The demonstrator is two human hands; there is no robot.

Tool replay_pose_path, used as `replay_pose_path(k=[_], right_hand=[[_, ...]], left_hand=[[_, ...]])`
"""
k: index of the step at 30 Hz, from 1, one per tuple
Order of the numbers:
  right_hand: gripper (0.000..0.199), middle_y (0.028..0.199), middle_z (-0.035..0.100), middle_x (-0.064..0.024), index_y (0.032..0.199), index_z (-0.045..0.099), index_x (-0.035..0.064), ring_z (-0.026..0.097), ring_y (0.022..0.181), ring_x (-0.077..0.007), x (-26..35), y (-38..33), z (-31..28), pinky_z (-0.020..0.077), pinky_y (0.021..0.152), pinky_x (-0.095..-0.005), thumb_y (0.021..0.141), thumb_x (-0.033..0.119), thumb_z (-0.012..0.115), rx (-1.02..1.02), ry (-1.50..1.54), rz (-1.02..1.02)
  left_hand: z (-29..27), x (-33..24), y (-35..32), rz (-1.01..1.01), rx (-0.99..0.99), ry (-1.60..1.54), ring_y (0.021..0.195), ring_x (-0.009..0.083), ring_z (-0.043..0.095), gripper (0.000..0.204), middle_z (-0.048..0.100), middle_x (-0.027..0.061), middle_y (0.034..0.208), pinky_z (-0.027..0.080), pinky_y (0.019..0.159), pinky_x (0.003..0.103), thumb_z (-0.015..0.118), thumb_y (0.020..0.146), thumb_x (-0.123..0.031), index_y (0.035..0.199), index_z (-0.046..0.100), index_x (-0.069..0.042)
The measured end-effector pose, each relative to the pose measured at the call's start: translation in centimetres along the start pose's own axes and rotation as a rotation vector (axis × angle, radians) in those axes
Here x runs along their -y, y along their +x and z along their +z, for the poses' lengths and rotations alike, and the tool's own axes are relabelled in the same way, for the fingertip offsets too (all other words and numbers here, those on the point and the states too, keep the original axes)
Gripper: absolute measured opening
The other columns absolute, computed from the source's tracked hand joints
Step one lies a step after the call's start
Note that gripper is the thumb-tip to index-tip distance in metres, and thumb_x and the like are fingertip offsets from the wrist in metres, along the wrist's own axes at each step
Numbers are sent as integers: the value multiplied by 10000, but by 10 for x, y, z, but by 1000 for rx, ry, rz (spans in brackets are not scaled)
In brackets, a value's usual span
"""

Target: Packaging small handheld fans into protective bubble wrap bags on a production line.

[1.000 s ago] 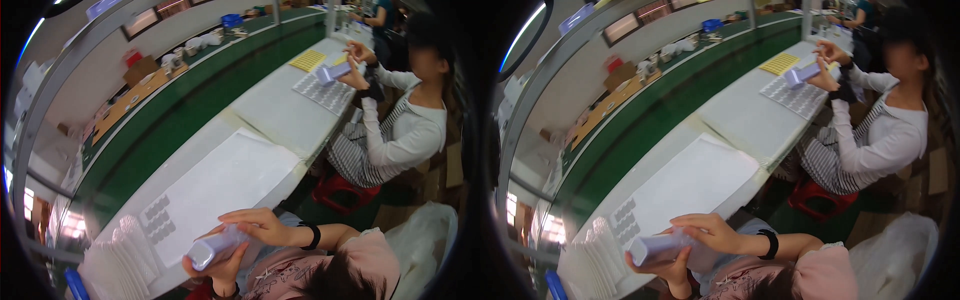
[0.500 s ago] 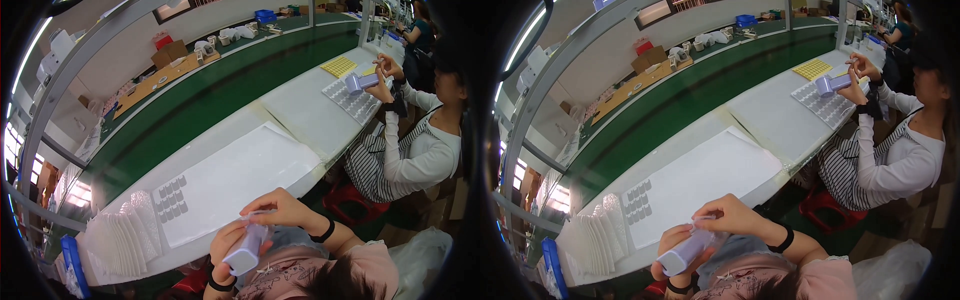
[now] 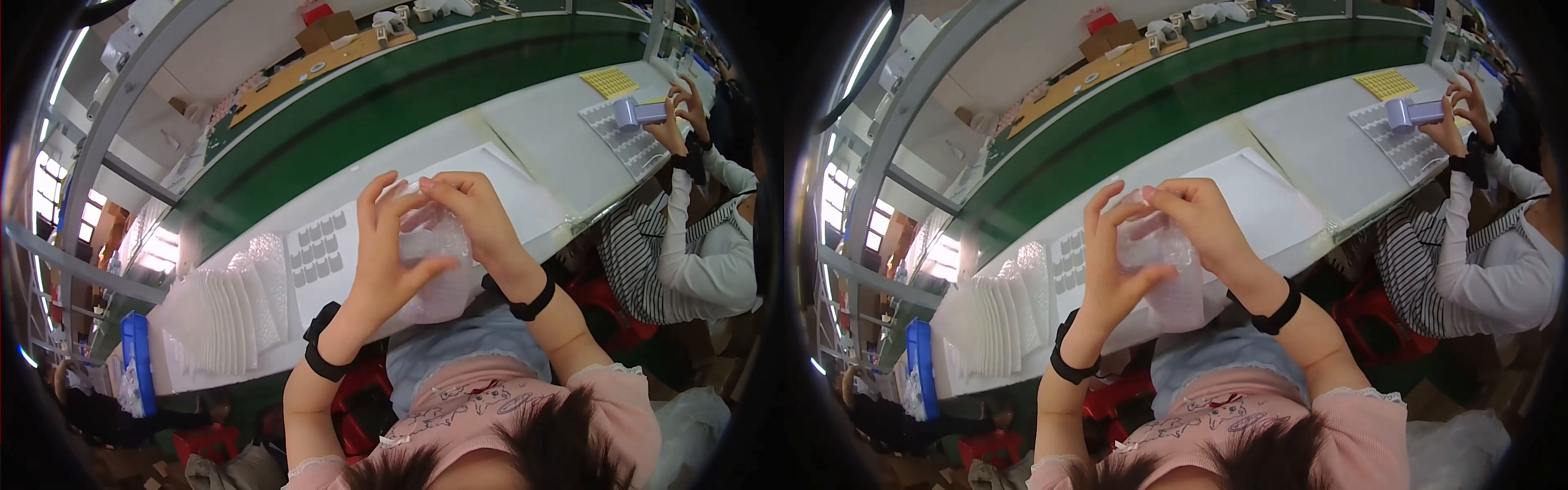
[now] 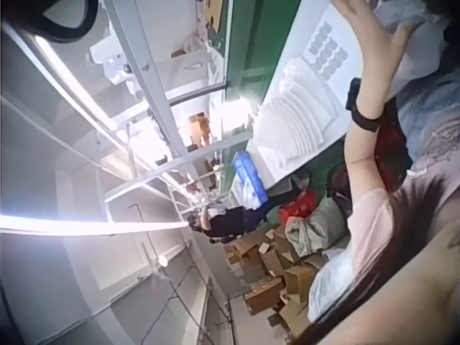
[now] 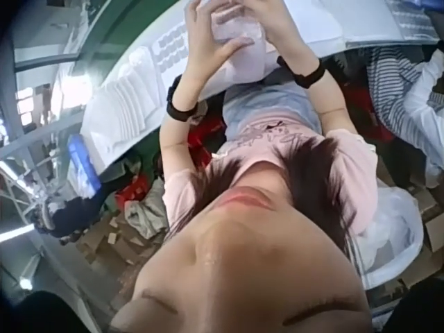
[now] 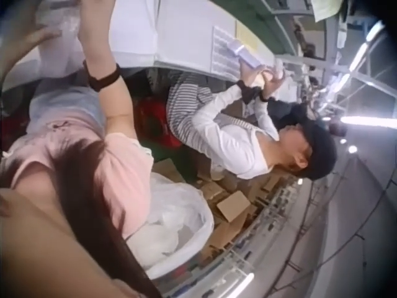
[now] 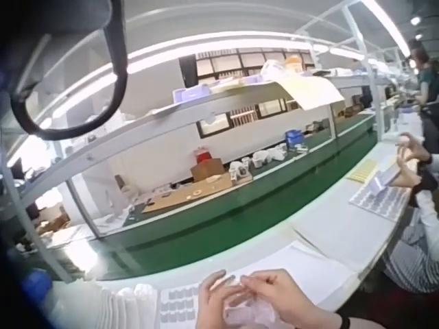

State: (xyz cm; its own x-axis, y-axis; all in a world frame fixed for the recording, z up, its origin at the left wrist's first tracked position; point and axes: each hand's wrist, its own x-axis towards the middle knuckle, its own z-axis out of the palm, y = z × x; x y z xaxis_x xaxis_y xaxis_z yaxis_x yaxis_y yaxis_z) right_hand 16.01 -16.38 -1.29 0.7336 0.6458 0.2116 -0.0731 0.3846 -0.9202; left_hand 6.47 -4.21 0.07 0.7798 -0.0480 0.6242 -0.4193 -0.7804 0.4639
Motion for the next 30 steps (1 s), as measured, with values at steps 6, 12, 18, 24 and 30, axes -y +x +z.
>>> replay_pose_path(k=[6,12,18,24,30], right_hand=[[257,848,629,-81,906,607,-63,582,836,-139,-2,-5,6,450,739,-263,885,166,491,-133,310,62],[254,981,623,-140,947,602,-62,561,1002,-271,6,-26,-8,429,860,-342,852,149,496,-476,-147,-736],[257,989,625,-120,923,626,-1,571,976,-340,-59,-62,-61,465,837,-397,700,-2,499,-60,-902,-631],[194,933,632,-120,854,615,-2,605,913,-317,-80,-73,-58,514,738,-364,690,13,513,93,-1016,-755],[145,871,624,-142,816,599,-24,626,829,-301,-87,-78,-65,529,628,-321,736,54,505,66,-911,-792]], left_hand=[[1,-2,-12,-300,63,-467,1148,260,435,763,465,151,1190,368,941,349,835,556,-174,1187,436,-17],[-85,-16,15,-4,23,151,886,221,595,621,590,118,1005,473,789,319,798,583,-81,1119,493,-5],[-77,37,110,197,38,768,707,294,586,710,581,109,984,485,617,356,624,616,36,1265,398,-145],[-1,240,160,130,178,1129,740,273,593,787,546,91,1033,467,593,369,581,655,30,1352,286,-189],[44,357,163,-124,335,1217,935,331,567,709,467,110,1211,468,729,448,576,710,-51,1343,288,-188]])
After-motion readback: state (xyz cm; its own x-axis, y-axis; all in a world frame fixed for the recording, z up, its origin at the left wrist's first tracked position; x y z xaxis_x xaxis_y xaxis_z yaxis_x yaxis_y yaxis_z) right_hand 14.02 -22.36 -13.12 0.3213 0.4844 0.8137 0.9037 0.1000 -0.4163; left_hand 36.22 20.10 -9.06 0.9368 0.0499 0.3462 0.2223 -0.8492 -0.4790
